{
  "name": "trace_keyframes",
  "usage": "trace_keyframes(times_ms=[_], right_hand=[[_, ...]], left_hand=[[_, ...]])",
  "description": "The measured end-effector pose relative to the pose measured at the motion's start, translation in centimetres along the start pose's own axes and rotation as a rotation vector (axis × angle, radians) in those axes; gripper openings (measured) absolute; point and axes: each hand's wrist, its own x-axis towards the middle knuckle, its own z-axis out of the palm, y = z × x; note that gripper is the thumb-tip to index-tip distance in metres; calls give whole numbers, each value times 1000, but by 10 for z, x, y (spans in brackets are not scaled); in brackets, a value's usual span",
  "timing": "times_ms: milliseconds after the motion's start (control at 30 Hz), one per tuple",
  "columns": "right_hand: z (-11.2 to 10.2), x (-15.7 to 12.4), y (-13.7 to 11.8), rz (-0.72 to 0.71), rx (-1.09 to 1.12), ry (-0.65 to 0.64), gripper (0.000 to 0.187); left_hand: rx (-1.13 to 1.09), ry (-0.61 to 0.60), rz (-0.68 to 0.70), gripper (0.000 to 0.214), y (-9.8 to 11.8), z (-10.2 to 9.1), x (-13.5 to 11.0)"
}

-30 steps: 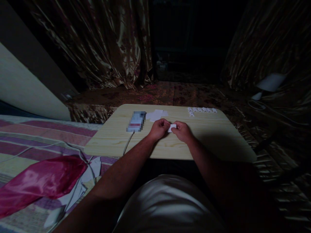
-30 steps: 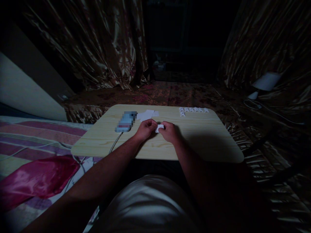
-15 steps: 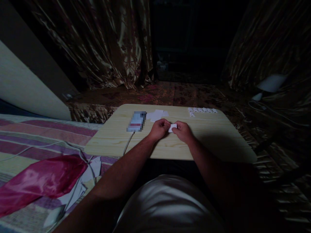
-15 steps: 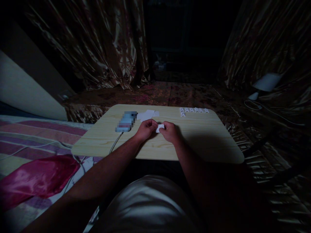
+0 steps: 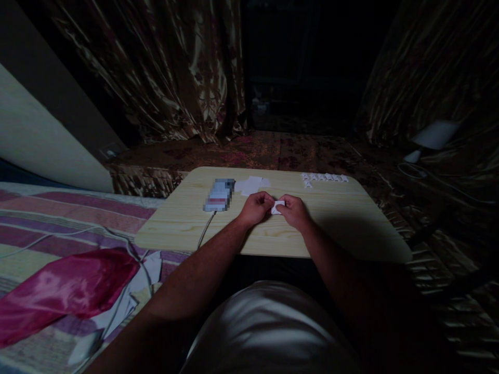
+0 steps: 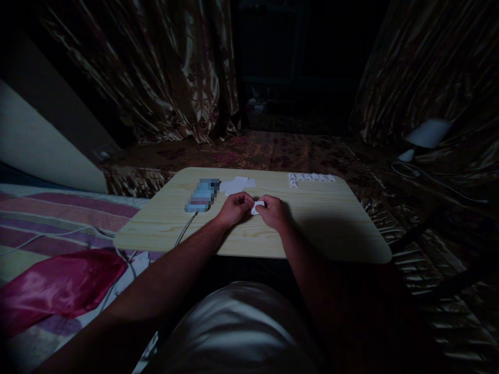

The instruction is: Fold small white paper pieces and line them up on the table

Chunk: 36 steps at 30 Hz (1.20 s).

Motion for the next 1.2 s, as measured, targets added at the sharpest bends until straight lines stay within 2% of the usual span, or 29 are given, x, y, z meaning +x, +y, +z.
trace_keyframes(times_ms=[267, 600, 767, 933, 1200], right_hand=[[-2, -1, 0, -46, -88, 32, 15], [-1, 0, -1, -42, -60, 55, 14], [0, -1, -4, -34, 35, 41, 18], [-1, 0, -3, 19, 50, -29, 16], [0, 0, -4, 33, 75, -34, 10]], left_hand=[[18, -22, 15, 21, 2, 0, -1], [32, -50, 27, 20, -2, 1, -1], [39, -1, 44, 17, -3, 0, 1], [-34, 78, 7, 17, -1, 0, 2], [-43, 84, -17, 19, 3, 1, 1]])
